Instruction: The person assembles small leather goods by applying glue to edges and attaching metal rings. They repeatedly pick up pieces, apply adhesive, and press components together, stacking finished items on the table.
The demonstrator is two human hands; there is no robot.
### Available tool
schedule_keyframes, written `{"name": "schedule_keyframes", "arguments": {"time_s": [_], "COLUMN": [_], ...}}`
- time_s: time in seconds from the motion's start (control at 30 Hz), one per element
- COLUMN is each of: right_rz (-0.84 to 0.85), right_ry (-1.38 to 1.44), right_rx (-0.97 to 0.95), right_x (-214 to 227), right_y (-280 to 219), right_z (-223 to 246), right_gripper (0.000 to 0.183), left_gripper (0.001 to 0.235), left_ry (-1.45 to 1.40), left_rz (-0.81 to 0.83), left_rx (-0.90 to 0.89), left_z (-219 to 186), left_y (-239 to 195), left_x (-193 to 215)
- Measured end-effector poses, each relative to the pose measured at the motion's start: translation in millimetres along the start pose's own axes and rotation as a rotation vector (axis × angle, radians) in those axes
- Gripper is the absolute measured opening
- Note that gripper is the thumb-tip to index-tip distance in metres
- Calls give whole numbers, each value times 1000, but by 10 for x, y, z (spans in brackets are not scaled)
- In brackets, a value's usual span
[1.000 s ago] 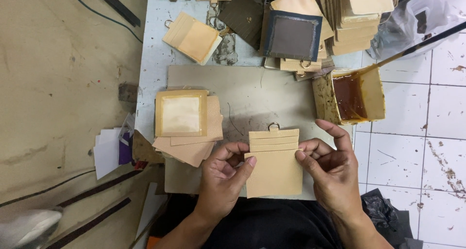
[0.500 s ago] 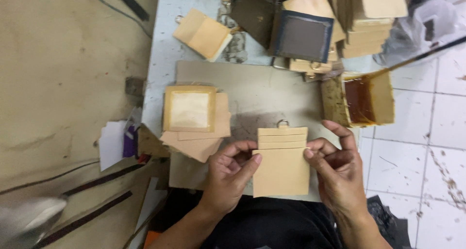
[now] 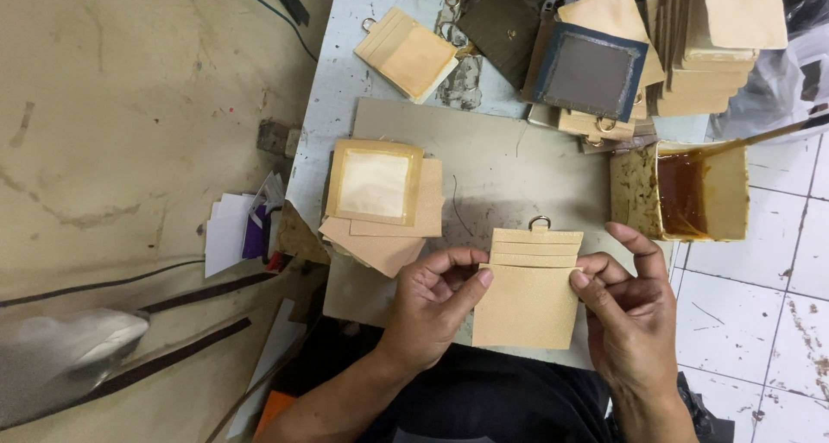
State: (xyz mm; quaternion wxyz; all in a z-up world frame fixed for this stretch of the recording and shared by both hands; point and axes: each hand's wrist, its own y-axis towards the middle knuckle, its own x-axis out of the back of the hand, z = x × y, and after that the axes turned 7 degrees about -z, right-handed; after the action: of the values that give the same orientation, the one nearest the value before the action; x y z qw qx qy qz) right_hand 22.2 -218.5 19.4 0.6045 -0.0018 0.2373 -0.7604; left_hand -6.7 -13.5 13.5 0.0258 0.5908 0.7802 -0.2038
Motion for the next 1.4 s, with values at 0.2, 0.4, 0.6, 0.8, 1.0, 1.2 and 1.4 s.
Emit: {"name": "schedule_keyframes", "arguments": {"time_s": [0.2,0.4,0.6,0.8,1.0,1.2,1.4], "right_rz": [-14,1,-6,-1,33,29,21], "right_ry": [-19,-39,-67,-46,-21,-30,-49], "right_rx": [56,112,133,133,144,117,117], "right_x": [-15,-13,-27,-32,-17,-30,-34], "right_y": [-14,-13,-21,-18,-31,-15,14], "right_z": [-8,-28,-8,0,3,21,14], "right_gripper": [65,66,66,64,62,59,59], "left_gripper": [17,15,13,14,16,14,14], "left_ry": [22,25,15,65,45,74,37], "left_rz": [2,-7,7,-15,-2,-36,-60], "left_rx": [-11,-28,-39,-17,-19,-1,30], "left_z": [12,-47,-12,-44,-75,-36,4], "left_y": [-3,-6,-7,-4,-3,21,29], "left_x": [17,-20,-7,-7,-24,-36,-53]}}
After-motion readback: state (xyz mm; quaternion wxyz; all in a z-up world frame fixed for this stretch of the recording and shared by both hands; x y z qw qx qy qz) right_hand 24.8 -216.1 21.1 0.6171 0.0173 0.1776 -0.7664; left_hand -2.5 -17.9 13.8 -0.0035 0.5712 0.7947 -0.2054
